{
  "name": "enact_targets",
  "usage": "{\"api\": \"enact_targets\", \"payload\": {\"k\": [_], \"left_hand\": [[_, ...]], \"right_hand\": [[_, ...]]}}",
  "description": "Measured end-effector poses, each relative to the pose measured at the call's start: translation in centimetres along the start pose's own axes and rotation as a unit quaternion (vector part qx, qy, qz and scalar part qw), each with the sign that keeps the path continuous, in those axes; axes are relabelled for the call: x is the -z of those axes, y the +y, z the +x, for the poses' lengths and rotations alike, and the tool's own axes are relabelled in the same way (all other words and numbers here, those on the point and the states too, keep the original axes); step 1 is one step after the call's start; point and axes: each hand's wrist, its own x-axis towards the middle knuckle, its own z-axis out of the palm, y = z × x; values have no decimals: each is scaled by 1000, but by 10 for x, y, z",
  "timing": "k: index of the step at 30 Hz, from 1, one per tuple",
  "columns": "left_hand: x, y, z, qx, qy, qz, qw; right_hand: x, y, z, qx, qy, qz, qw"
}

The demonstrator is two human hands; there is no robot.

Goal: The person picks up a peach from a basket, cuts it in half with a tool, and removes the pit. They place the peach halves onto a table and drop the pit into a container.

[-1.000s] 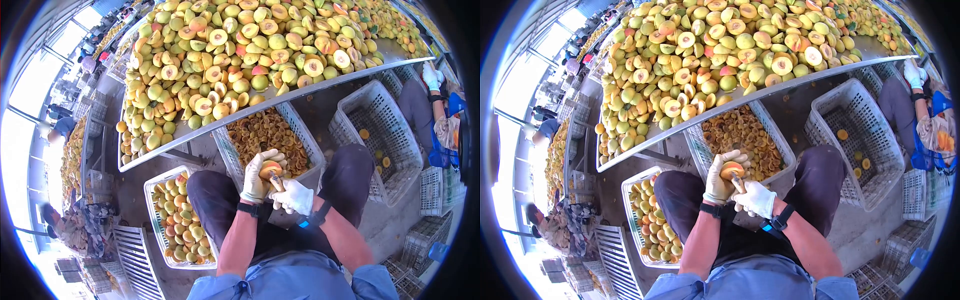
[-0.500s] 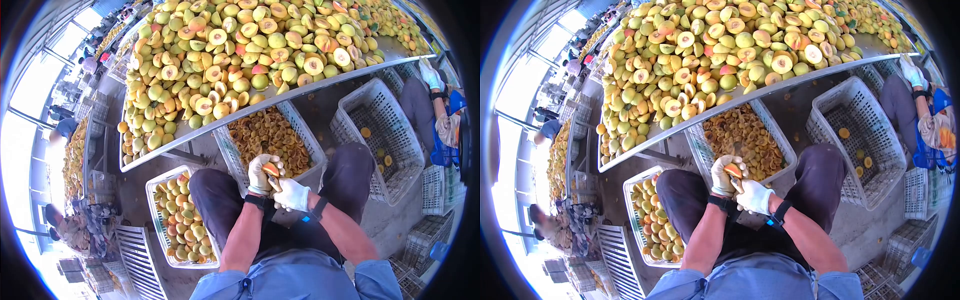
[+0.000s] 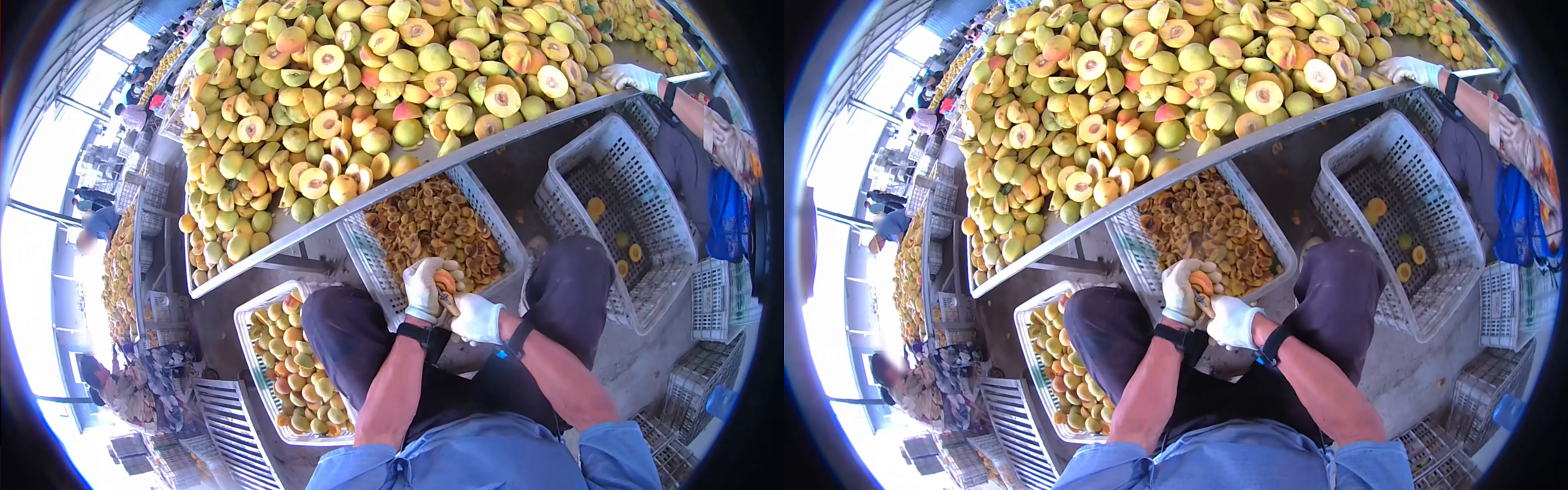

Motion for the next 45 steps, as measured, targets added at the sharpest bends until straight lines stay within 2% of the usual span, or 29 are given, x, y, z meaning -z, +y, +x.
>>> {"api": "enact_targets", "payload": {"k": [1,2,3,7,9,11,13,14,15,17,20,22,23,25,28,29,31,32,34,35,37,38,39,40,41,42,44,45], "left_hand": [[4,0,1,4,2,1,1000],[10,1,3,-28,-50,3,998],[14,1,5,-60,-101,3,993],[18,-4,20,-40,-141,-20,989],[20,-11,28,-25,-139,-38,989],[17,-16,32,-11,-137,-58,989],[11,-16,32,61,-48,-73,994],[14,-16,32,63,-46,-74,994],[17,-15,32,41,-73,-54,995],[20,-15,35,16,-102,-34,994],[26,-16,40,-41,-131,11,991],[22,-18,42,81,-65,-52,993],[18,-19,43,81,-64,-54,993],[12,-20,44,93,12,-61,994],[8,-8,39,131,6,-44,990],[9,-9,40,129,5,-45,991],[14,-13,41,14,-59,68,996],[13,-11,43,11,-58,65,996],[10,-9,46,95,-47,46,993],[11,-10,49,96,-47,44,993],[13,-13,55,215,-2,185,959],[16,-18,58,217,-2,182,959],[20,-22,62,203,24,295,933],[24,-24,66,186,49,407,893],[31,-25,71,117,43,593,796],[37,-28,71,118,44,595,794],[44,-33,74,150,44,560,814],[47,-34,76,122,95,519,841]], "right_hand": [[1,0,-1,1,-22,52,998],[1,0,-1,1,-43,104,994],[2,1,2,-2,-44,106,993],[7,5,13,-13,-61,126,990],[7,5,16,-16,-64,133,989],[4,5,19,-8,3,59,998],[4,10,24,-14,1,64,998],[4,13,25,-17,0,68,998],[4,15,25,-20,-2,69,997],[8,16,26,-27,-54,165,984],[5,16,30,-21,-38,144,989],[1,16,33,-18,-17,125,992],[-1,17,33,-17,4,109,994],[-3,18,34,-15,16,99,995],[-3,16,32,-13,25,110,994],[-2,13,29,-16,20,129,991],[2,5,20,-20,7,147,989],[6,3,16,-24,-4,167,986],[7,11,23,-18,13,112,993],[7,13,23,-26,20,74,997],[6,24,28,-39,27,33,998],[1,30,33,-36,45,-69,996],[-2,34,38,-28,61,-170,983],[-2,39,41,-26,61,-170,983],[-2,40,42,9,60,-289,955],[-3,42,41,42,60,-404,912],[-8,41,37,22,100,-399,911],[-9,39,36,1,138,-396,908]]}}
